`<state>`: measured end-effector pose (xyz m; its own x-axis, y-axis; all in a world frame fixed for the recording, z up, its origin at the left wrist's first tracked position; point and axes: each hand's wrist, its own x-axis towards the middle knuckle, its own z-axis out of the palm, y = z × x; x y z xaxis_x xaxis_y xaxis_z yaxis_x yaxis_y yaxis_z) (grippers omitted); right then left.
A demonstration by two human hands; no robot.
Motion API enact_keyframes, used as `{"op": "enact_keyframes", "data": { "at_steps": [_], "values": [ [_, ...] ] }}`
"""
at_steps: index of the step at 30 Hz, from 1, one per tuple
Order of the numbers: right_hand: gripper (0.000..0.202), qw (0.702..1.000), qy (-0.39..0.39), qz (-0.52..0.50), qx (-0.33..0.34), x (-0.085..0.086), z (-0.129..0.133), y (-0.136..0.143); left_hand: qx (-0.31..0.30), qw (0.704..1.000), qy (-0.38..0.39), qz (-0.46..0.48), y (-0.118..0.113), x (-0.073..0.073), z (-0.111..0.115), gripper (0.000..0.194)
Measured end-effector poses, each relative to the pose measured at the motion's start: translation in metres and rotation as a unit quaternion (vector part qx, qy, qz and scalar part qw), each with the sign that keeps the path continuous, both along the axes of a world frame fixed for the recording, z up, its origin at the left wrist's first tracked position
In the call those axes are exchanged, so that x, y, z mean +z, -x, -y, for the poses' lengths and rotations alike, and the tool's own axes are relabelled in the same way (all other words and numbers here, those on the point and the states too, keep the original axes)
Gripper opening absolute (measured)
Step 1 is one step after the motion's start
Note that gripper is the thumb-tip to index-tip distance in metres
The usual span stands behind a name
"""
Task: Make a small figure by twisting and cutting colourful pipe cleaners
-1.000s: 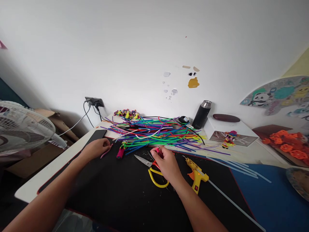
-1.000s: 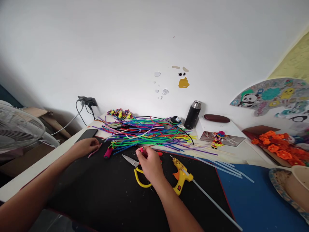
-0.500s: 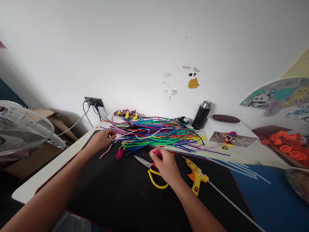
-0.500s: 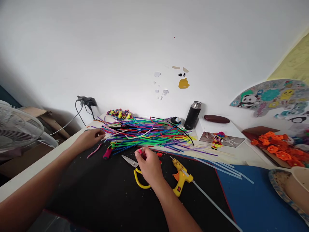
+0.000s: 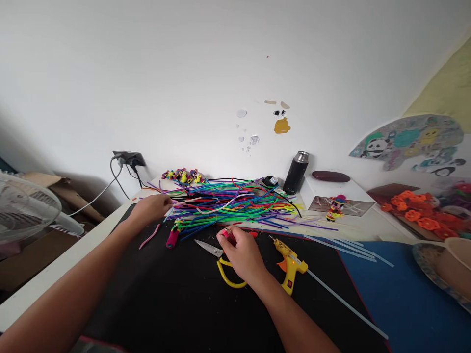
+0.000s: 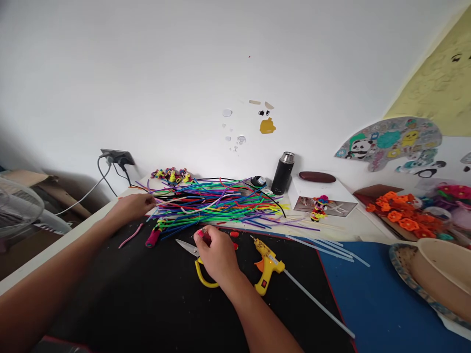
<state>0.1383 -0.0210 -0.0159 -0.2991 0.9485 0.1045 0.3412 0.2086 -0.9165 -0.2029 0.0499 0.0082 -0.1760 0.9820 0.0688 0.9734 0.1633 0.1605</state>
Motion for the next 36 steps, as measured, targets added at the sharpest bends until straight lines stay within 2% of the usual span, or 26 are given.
{"op": "enact_keyframes", "data": {
  "at_steps": [7, 9, 11, 13, 16, 18, 22, 25, 31, 36],
  "values": [
    [0.015, 1.0, 0.007, -0.015, 0.003, 0.001, 0.001, 0.002, 0.032, 0.996, -0.029, 0.073, 0.012, 0.03, 0.032, 0.043],
    [0.014, 1.0, 0.013, -0.028, 0.006, 0.0, 0.002, 0.003, 0.067, 0.981, -0.065, 0.169, 0.008, 0.032, 0.042, 0.044],
    [0.013, 0.999, 0.023, -0.042, 0.007, -0.001, 0.002, 0.004, 0.048, 0.954, -0.096, 0.281, -0.003, 0.033, 0.047, 0.051],
    [0.014, 0.997, 0.03, -0.065, 0.003, -0.003, 0.0, 0.004, 0.013, 0.923, -0.081, 0.376, -0.021, 0.034, 0.048, 0.058],
    [0.02, 0.991, 0.036, -0.126, -0.028, -0.008, -0.007, 0.003, -0.068, 0.898, -0.028, 0.434, -0.055, 0.037, 0.045, 0.059],
    [0.028, 0.98, 0.055, -0.18, -0.062, -0.011, -0.014, 0.0, -0.095, 0.868, -0.002, 0.487, -0.079, 0.038, 0.041, 0.057],
    [0.043, 0.932, 0.151, -0.314, -0.097, -0.011, -0.026, -0.007, -0.121, 0.857, 0.029, 0.5, -0.115, 0.033, 0.031, 0.055],
    [0.052, 0.904, 0.172, -0.373, -0.117, -0.008, -0.032, -0.012, -0.143, 0.848, 0.059, 0.507, -0.126, 0.024, 0.024, 0.049],
    [0.055, 0.892, 0.167, -0.389, -0.159, -0.007, -0.037, -0.017, -0.153, 0.84, 0.103, 0.51, -0.119, 0.008, 0.026, 0.038],
    [0.053, 0.891, 0.174, -0.39, -0.153, -0.006, -0.034, -0.016, -0.105, 0.817, 0.089, 0.56, -0.111, 0.009, 0.033, 0.036]
  ]
}}
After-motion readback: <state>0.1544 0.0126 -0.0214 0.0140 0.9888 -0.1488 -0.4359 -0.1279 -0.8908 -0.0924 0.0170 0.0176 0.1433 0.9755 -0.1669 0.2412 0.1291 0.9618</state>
